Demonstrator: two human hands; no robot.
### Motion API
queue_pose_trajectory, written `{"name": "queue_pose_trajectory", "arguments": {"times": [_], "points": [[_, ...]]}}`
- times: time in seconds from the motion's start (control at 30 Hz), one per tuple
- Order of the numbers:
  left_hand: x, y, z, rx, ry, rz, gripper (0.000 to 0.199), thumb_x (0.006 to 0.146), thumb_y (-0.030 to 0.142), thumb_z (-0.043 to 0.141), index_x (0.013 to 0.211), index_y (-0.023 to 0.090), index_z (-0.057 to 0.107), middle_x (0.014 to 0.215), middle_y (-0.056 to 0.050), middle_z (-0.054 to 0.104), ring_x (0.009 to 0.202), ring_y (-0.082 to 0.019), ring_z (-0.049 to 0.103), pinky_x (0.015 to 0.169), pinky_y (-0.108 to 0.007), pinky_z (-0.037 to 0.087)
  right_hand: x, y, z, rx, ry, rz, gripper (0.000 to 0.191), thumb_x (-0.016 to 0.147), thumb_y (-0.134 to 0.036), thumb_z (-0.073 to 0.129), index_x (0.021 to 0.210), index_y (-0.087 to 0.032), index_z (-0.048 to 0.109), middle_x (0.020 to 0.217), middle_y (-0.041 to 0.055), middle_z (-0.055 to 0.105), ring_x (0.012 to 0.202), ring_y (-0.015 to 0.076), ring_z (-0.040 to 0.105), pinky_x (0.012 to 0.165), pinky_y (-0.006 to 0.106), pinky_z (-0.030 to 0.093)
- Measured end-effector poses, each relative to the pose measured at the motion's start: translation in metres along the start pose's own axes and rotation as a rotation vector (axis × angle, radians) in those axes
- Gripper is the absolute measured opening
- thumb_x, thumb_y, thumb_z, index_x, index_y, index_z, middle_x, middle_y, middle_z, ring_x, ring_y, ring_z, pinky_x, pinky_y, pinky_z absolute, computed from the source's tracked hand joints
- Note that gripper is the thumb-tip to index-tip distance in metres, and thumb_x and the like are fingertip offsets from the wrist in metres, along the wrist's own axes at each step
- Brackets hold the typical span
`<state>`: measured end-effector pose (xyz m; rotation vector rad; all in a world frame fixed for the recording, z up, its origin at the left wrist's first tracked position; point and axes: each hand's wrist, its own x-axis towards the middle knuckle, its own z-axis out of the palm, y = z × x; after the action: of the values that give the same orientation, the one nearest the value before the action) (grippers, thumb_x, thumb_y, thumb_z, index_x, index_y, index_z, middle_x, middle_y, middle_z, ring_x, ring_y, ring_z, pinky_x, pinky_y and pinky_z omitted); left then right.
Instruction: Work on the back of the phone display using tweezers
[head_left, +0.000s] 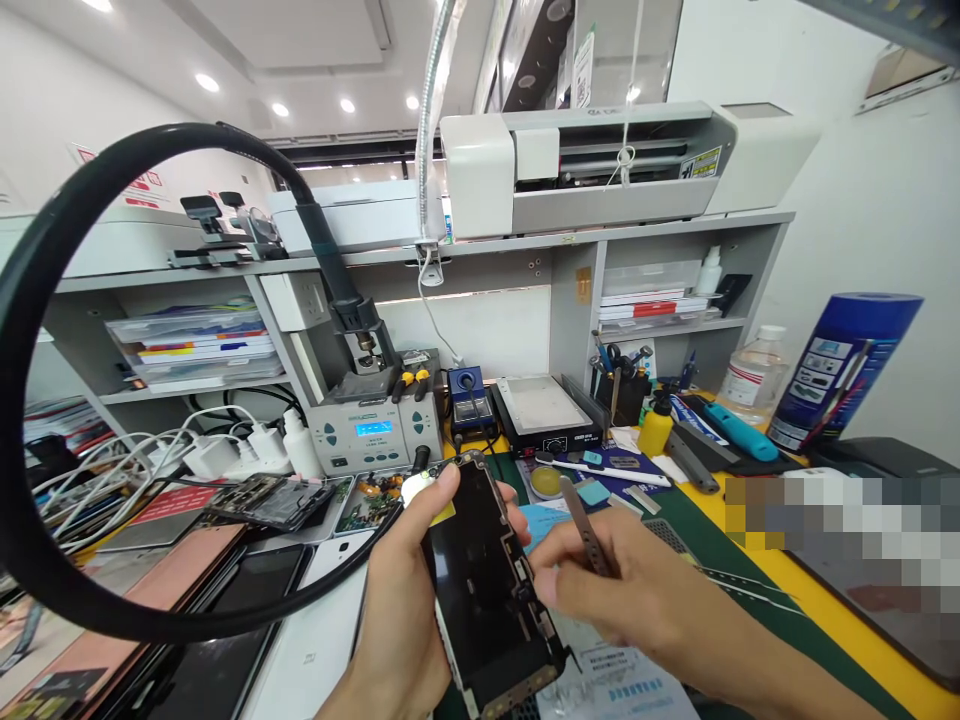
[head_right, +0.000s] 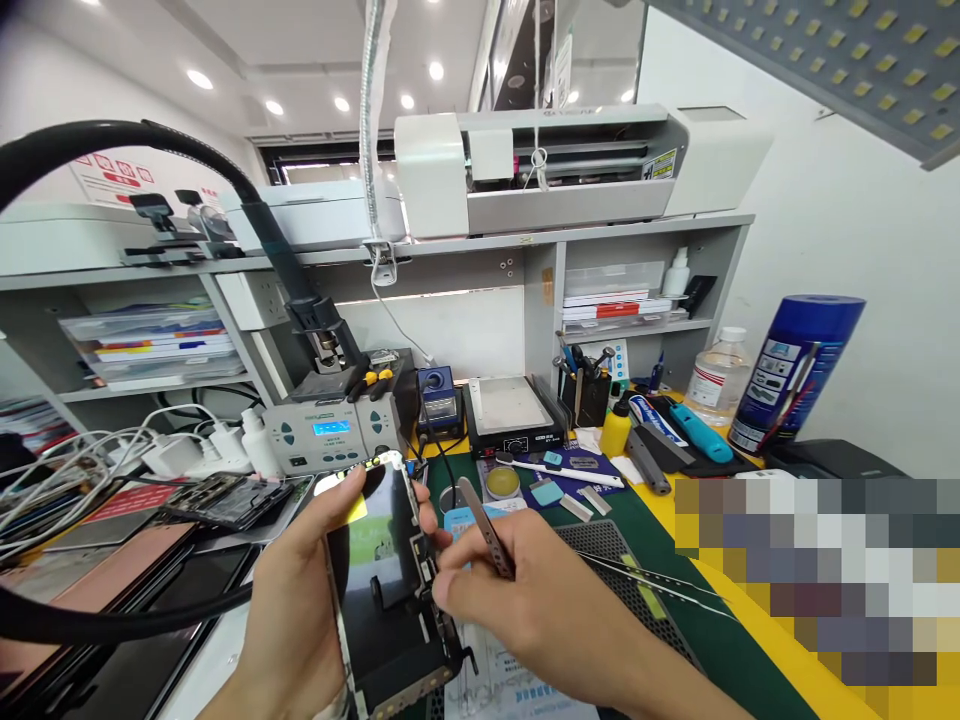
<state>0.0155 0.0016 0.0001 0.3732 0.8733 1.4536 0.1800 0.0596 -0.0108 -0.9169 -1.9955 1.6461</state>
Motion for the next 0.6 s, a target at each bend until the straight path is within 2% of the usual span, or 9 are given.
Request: {"name": "queue_pose_trajectory", "arguments": {"times": [0.07, 0.13, 0.23, 0.4, 0.6], "points": [[0.001, 0.000, -0.001, -0.014, -0.001, 0.020, 0.034, 0.087, 0.043, 0.061, 0.090, 0.011, 0.072, 0.079, -0.010, 0.069, 0.070, -0.018, 0.067, 0.068, -0.026, 0.054, 0.000, 0.001, 0.003, -0.103, 0.029, -0.013, 0.019, 0.089, -0.029, 0.067, 0.074, -0.020, 0.060, 0.057, -0.0097, 0.027, 0.055, 0.0119, 0.026, 0.053, 0.029, 0.019], [0.001, 0.000, -0.001, -0.020, -0.003, 0.036, 0.034, 0.087, 0.044, 0.061, 0.087, 0.011, 0.071, 0.078, -0.009, 0.068, 0.068, -0.016, 0.064, 0.065, -0.024, 0.052, 0.000, 0.001, 0.007, -0.183, 0.069, -0.031, 0.023, 0.091, -0.030, 0.066, 0.072, -0.021, 0.058, 0.058, -0.0094, 0.026, 0.056, 0.0124, 0.025, 0.052, 0.029, 0.019], [0.001, -0.001, -0.002, -0.022, 0.003, 0.042, 0.034, 0.087, 0.043, 0.062, 0.087, 0.011, 0.072, 0.078, -0.008, 0.067, 0.066, -0.016, 0.063, 0.063, -0.025, 0.052, 0.000, -0.001, 0.014, -0.200, 0.087, -0.042, 0.029, 0.096, -0.029, 0.059, 0.069, -0.021, 0.054, 0.058, -0.0090, 0.027, 0.056, 0.0125, 0.025, 0.051, 0.029, 0.019], [0.000, -0.003, -0.001, -0.030, 0.026, 0.051, 0.033, 0.085, 0.042, 0.065, 0.088, 0.011, 0.074, 0.078, -0.008, 0.068, 0.067, -0.017, 0.064, 0.064, -0.026, 0.053, -0.002, -0.002, 0.019, -0.169, 0.077, -0.127, 0.030, 0.100, -0.026, 0.051, 0.070, -0.022, 0.045, 0.064, -0.0079, 0.033, 0.060, 0.0124, 0.028, 0.055, 0.027, 0.027], [-0.004, -0.006, 0.002, -0.038, 0.055, 0.047, 0.036, 0.087, 0.044, 0.063, 0.088, 0.010, 0.076, 0.081, -0.011, 0.069, 0.067, -0.017, 0.066, 0.062, -0.023, 0.052, 0.001, 0.002, 0.018, -0.317, 0.107, -0.127, 0.038, 0.099, -0.023, 0.049, 0.064, -0.023, 0.033, 0.063, -0.0075, 0.030, 0.059, 0.0131, 0.029, 0.053, 0.029, 0.023]]}}
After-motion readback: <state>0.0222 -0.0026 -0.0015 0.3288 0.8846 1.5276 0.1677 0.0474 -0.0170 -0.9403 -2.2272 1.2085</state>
